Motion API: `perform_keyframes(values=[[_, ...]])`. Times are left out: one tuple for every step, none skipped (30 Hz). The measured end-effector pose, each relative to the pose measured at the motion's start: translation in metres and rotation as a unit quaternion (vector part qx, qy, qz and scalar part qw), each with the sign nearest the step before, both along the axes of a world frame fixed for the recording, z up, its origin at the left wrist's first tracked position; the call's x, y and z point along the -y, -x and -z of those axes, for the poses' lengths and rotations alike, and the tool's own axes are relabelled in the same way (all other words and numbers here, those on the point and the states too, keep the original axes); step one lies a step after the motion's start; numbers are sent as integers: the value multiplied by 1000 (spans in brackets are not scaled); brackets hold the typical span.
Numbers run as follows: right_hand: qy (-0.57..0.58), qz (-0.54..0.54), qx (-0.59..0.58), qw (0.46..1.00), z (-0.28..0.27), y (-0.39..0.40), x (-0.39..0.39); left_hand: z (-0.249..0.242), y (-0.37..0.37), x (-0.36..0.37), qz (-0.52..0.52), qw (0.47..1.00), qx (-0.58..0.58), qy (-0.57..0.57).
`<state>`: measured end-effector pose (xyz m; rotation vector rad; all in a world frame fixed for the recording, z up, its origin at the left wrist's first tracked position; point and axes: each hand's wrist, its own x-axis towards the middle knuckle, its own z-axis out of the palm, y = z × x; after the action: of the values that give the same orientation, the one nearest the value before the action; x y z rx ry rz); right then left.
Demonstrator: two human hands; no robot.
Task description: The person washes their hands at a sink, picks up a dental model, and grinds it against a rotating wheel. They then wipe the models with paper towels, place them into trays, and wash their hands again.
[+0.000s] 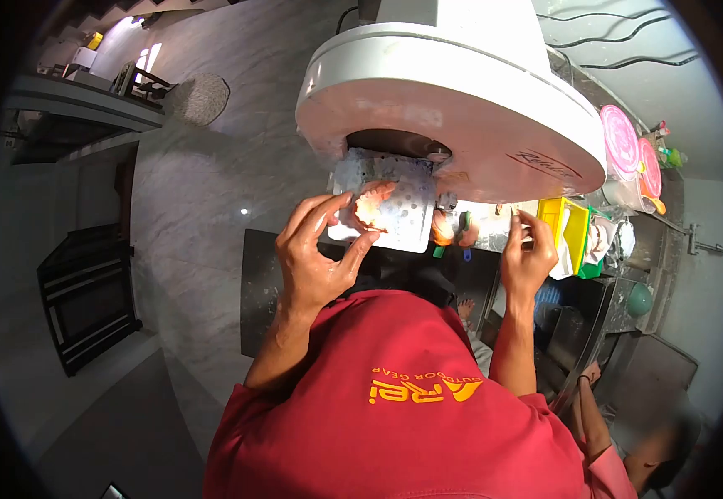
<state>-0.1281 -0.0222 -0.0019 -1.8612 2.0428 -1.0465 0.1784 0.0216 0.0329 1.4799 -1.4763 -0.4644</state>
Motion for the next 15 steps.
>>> perform_keyframes(values=[[38,-79,18,996,-17,-19,-6,7,-2,-1,-1,1000,-1,4],[51,-164,67,983,-45,-49,-10,12,-4,-2,-1,1000,-3,7],[25,-252,117,960,-57,-70,-15,17,-4,-3,0,1000,-2,9],[4,-328,97,939,-56,-84,-17,20,-4,-2,0,1000,-2,11],[-9,-363,92,927,-53,-103,-17,23,-4,0,0,1000,-2,15],[-14,-370,126,920,-50,-120,-15,19,-5,2,10,1000,2,14],[9,-374,93,923,-43,-131,-13,20,-6,5,13,999,9,30],[20,-364,92,927,-38,-137,-11,21,-6,8,14,999,18,47],[31,-356,92,929,-35,-141,-8,23,-7,11,13,998,27,63],[42,-347,84,933,-32,-144,-6,25,-8,14,10,998,9,61],[52,-336,77,937,-29,-148,-3,28,-9,17,8,998,-7,57],[61,-325,70,941,-28,-151,0,31,-9,20,7,998,-24,53],[66,-314,63,945,-27,-155,4,35,-10,23,-9,998,-30,52],[69,-301,57,949,-26,-160,7,39,-10,25,-24,998,-36,50],[73,-288,50,953,-25,-163,10,41,-11,29,-38,997,-43,48]])
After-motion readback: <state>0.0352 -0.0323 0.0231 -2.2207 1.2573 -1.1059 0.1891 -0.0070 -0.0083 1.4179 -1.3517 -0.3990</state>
